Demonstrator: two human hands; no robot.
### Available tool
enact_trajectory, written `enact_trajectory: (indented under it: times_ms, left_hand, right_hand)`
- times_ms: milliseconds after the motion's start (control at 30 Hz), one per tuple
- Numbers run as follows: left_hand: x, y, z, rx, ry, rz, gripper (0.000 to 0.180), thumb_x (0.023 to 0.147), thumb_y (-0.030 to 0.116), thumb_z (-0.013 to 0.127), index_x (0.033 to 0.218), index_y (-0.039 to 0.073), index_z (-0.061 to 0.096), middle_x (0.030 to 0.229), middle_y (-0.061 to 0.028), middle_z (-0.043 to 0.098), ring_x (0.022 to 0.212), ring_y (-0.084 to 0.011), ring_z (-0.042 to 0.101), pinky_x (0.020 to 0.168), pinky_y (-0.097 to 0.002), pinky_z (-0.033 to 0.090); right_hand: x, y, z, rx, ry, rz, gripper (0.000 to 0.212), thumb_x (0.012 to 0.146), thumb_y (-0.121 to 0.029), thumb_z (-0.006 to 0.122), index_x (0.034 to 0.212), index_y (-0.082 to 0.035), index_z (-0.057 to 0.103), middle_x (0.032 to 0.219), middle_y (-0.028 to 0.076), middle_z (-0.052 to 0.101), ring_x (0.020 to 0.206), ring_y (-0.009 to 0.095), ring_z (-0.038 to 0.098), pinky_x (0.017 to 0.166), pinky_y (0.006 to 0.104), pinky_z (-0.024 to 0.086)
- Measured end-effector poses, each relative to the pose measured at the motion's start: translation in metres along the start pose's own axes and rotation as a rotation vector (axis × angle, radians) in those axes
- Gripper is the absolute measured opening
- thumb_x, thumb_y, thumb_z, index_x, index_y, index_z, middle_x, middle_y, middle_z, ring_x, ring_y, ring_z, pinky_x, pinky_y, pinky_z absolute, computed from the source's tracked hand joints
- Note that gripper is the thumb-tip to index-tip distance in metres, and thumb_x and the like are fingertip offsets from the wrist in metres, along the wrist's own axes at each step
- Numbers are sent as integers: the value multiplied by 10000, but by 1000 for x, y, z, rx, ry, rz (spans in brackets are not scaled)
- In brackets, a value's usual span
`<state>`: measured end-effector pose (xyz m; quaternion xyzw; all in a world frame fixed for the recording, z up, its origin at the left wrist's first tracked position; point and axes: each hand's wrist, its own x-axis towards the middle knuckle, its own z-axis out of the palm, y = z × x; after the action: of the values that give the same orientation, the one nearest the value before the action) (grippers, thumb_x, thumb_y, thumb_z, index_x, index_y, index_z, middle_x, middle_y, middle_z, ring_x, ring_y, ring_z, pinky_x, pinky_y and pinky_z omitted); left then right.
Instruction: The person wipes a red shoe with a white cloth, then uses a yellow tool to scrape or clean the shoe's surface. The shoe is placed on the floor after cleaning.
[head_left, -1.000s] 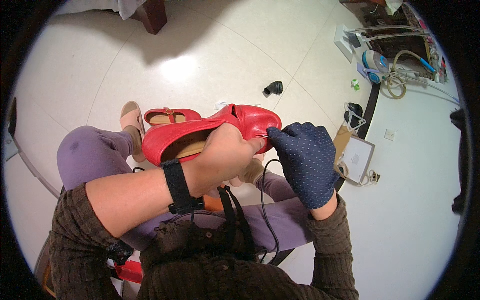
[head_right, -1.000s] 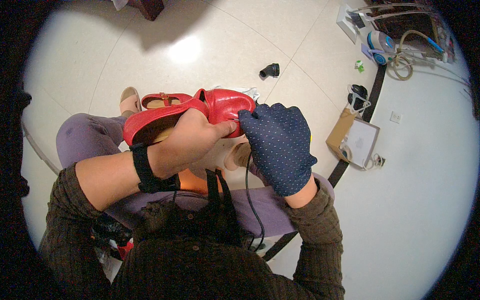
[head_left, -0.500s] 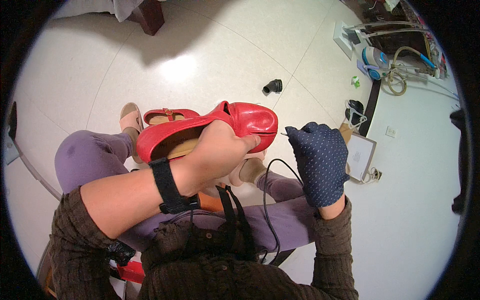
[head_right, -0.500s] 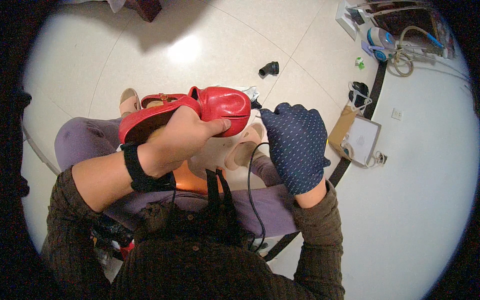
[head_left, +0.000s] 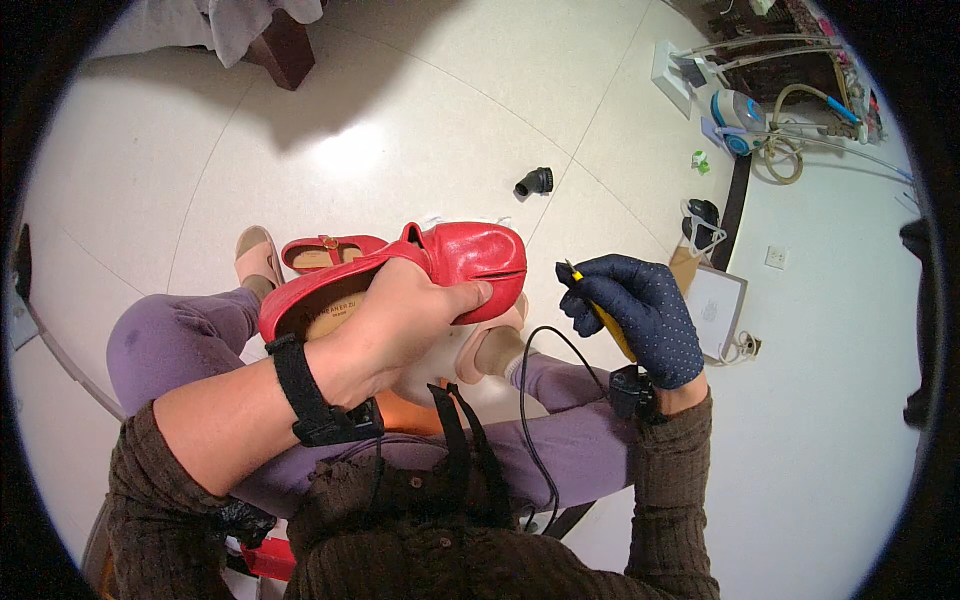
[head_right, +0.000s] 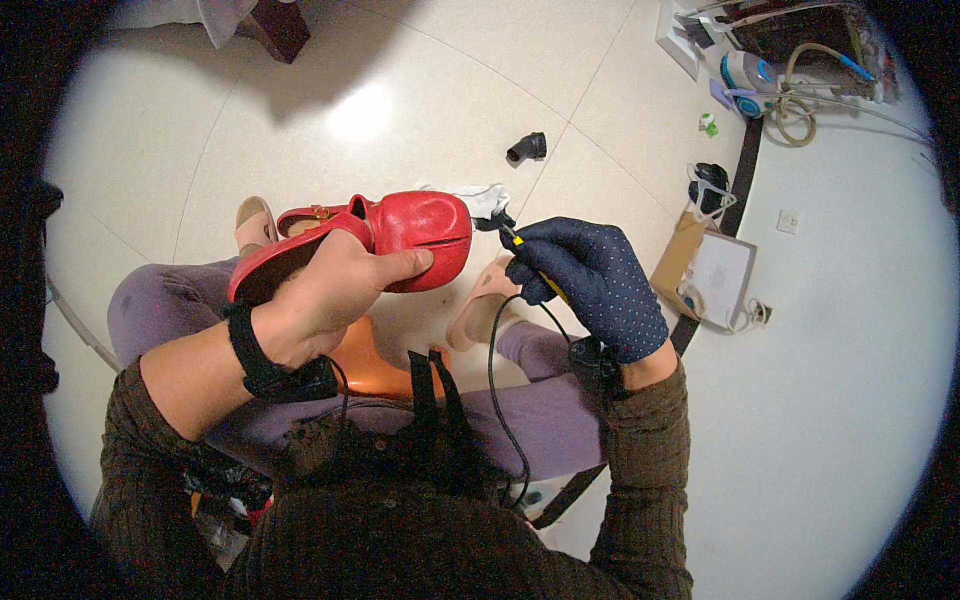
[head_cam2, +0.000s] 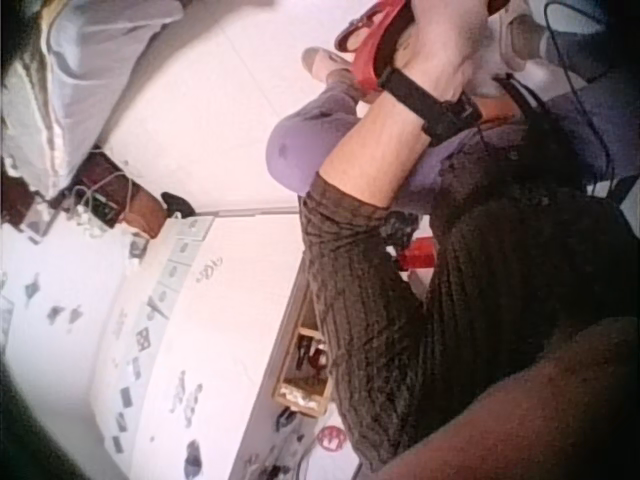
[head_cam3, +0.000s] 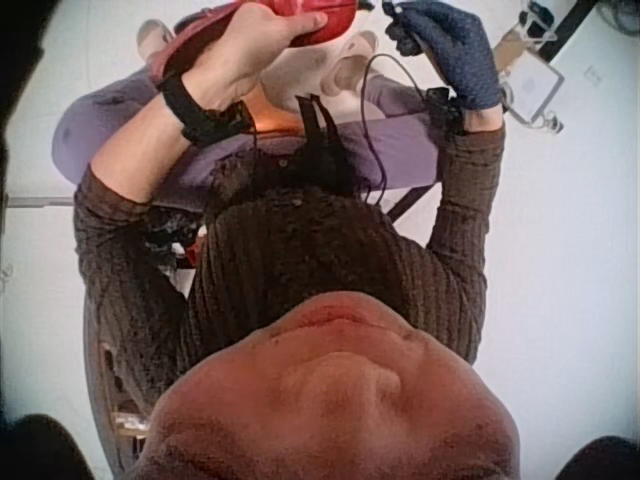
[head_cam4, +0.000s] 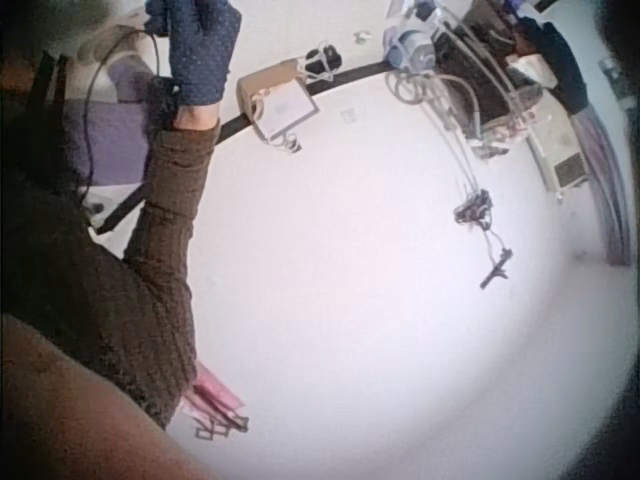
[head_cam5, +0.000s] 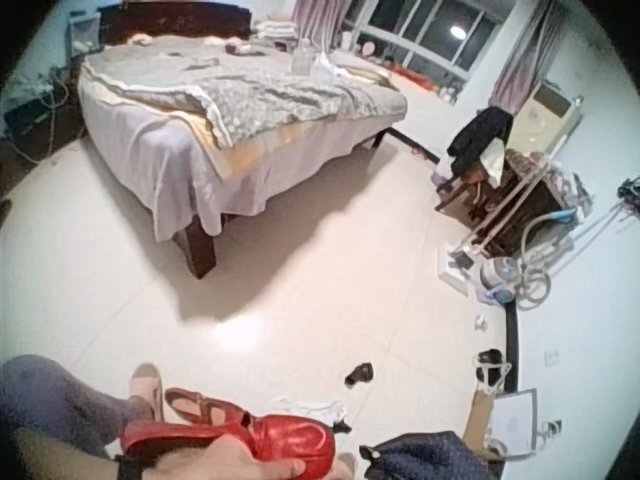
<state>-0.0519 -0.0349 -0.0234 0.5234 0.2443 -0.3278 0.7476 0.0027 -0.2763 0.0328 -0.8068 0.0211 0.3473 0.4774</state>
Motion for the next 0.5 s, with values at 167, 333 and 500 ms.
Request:
enact_trajectory:
  times_ms: [167,333,500]
  left_hand:
    - [-5,4,-1,-45,-70,30,300,933,106,720,1195,-30,667,1083,-75,716,971,-155,669,890,-310,522]
    - [-6,8,0,-19,-66,52,289,942,103,709,1198,-24,671,1090,-75,718,972,-153,669,882,-307,524]
    - [-2,7,3,-40,-9,112,266,958,94,689,1194,-27,678,1091,-78,720,962,-145,670,859,-305,530]
  right_hand:
    - [0,-3,-1,111,-64,22,258,1021,-126,602,1132,84,703,857,132,729,700,168,700,652,283,576]
    - [0,-7,-2,205,-106,60,283,1028,-126,582,1178,96,674,876,151,732,708,181,709,655,290,584]
    - [1,-16,14,178,-90,30,236,972,-77,666,1168,55,676,909,139,733,757,163,707,696,282,586]
